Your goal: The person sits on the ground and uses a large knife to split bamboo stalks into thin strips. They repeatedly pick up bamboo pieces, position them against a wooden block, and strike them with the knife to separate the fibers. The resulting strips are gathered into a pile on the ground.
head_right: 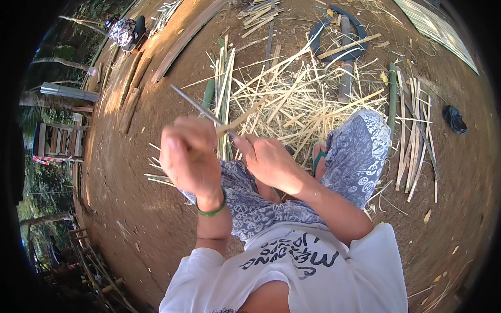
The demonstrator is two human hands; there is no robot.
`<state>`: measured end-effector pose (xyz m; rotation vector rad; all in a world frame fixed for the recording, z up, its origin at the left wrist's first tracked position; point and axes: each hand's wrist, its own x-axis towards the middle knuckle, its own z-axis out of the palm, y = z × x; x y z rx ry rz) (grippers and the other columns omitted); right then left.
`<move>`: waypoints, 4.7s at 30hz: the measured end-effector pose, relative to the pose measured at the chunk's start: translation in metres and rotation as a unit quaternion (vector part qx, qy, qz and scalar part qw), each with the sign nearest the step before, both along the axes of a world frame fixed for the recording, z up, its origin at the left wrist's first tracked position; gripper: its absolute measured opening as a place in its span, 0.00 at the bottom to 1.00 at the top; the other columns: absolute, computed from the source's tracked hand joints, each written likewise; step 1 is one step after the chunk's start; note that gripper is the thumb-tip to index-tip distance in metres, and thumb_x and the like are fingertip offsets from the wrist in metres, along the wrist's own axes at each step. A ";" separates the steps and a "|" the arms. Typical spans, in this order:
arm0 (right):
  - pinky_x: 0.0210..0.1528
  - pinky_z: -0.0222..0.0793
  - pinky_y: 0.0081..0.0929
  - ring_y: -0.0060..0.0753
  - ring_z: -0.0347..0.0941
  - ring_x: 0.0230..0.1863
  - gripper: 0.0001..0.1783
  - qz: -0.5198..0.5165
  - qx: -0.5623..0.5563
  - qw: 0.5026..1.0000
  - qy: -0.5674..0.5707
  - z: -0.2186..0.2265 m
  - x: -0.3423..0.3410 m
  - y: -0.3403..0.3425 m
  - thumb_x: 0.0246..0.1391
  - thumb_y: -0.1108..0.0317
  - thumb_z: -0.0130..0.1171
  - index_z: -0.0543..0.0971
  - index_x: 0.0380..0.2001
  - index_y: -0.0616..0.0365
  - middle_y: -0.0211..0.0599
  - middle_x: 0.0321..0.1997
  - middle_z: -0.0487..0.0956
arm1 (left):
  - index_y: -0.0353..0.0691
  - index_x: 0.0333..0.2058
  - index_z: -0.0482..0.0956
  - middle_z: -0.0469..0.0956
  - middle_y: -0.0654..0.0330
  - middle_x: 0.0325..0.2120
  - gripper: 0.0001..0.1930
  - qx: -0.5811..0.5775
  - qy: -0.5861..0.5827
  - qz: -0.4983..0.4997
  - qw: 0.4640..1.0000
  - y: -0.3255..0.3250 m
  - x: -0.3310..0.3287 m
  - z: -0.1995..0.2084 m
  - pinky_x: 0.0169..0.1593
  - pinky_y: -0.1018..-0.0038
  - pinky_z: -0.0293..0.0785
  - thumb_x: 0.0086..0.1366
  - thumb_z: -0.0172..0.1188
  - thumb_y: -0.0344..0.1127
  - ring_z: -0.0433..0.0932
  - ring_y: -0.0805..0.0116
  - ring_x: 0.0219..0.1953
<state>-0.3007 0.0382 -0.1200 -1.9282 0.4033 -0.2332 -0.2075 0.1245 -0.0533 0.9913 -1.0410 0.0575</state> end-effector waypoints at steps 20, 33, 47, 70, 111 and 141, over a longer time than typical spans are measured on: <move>0.24 0.69 0.48 0.58 0.76 0.21 0.30 -0.041 -0.044 0.998 0.028 -0.030 0.070 -0.040 0.71 0.55 0.39 0.79 0.28 0.69 0.56 0.15 0.74 | 0.39 0.44 0.69 0.55 0.73 0.13 0.05 -0.160 0.014 -0.009 0.987 -0.065 0.084 0.009 0.18 0.79 0.44 0.71 0.49 0.27 0.49 0.82 0.14; 0.20 0.70 0.46 0.55 0.77 0.20 0.23 -0.076 -0.157 0.979 -0.106 -0.027 0.068 -0.030 0.70 0.60 0.37 0.77 0.46 0.65 0.52 0.19 0.78 | 0.40 0.43 0.64 0.53 0.70 0.13 0.06 -0.167 0.044 -0.017 0.985 -0.062 0.073 0.015 0.20 0.76 0.45 0.71 0.47 0.23 0.47 0.80 0.14; 0.15 0.52 0.25 0.20 0.58 0.09 0.33 -0.021 0.154 0.987 0.042 -0.041 0.021 -0.022 0.72 0.45 0.36 0.79 0.46 0.66 0.23 0.08 0.62 | 0.36 0.52 0.69 0.49 0.72 0.15 0.13 -0.120 0.033 -0.098 0.987 0.001 0.029 0.089 0.19 0.77 0.41 0.76 0.41 0.33 0.45 0.80 0.15; 0.23 0.69 0.46 0.57 0.74 0.20 0.17 0.013 0.048 0.990 -0.135 0.063 -0.032 0.023 0.68 0.59 0.46 0.76 0.40 0.63 0.50 0.17 0.74 | 0.51 0.52 0.61 0.56 0.68 0.14 0.08 -0.105 0.053 -0.022 0.993 0.010 -0.003 0.041 0.19 0.74 0.51 0.78 0.41 0.39 0.52 0.75 0.14; 0.26 0.70 0.46 0.57 0.75 0.23 0.15 -0.024 -0.131 0.988 -0.081 -0.061 -0.024 0.003 0.67 0.63 0.46 0.75 0.36 0.66 0.52 0.23 0.77 | 0.47 0.44 0.59 0.53 0.70 0.13 0.04 -0.124 0.021 -0.019 0.992 0.011 -0.023 0.031 0.18 0.78 0.48 0.77 0.42 0.36 0.49 0.79 0.13; 0.22 0.59 0.37 0.33 0.67 0.16 0.32 -0.115 0.053 0.984 0.126 -0.090 0.004 -0.015 0.62 0.45 0.57 0.71 0.16 0.64 0.39 0.12 0.68 | 0.49 0.20 0.53 0.50 0.72 0.11 0.30 -0.205 0.127 -0.019 0.970 -0.027 0.055 -0.007 0.17 0.78 0.38 0.71 0.39 0.67 0.44 0.81 0.13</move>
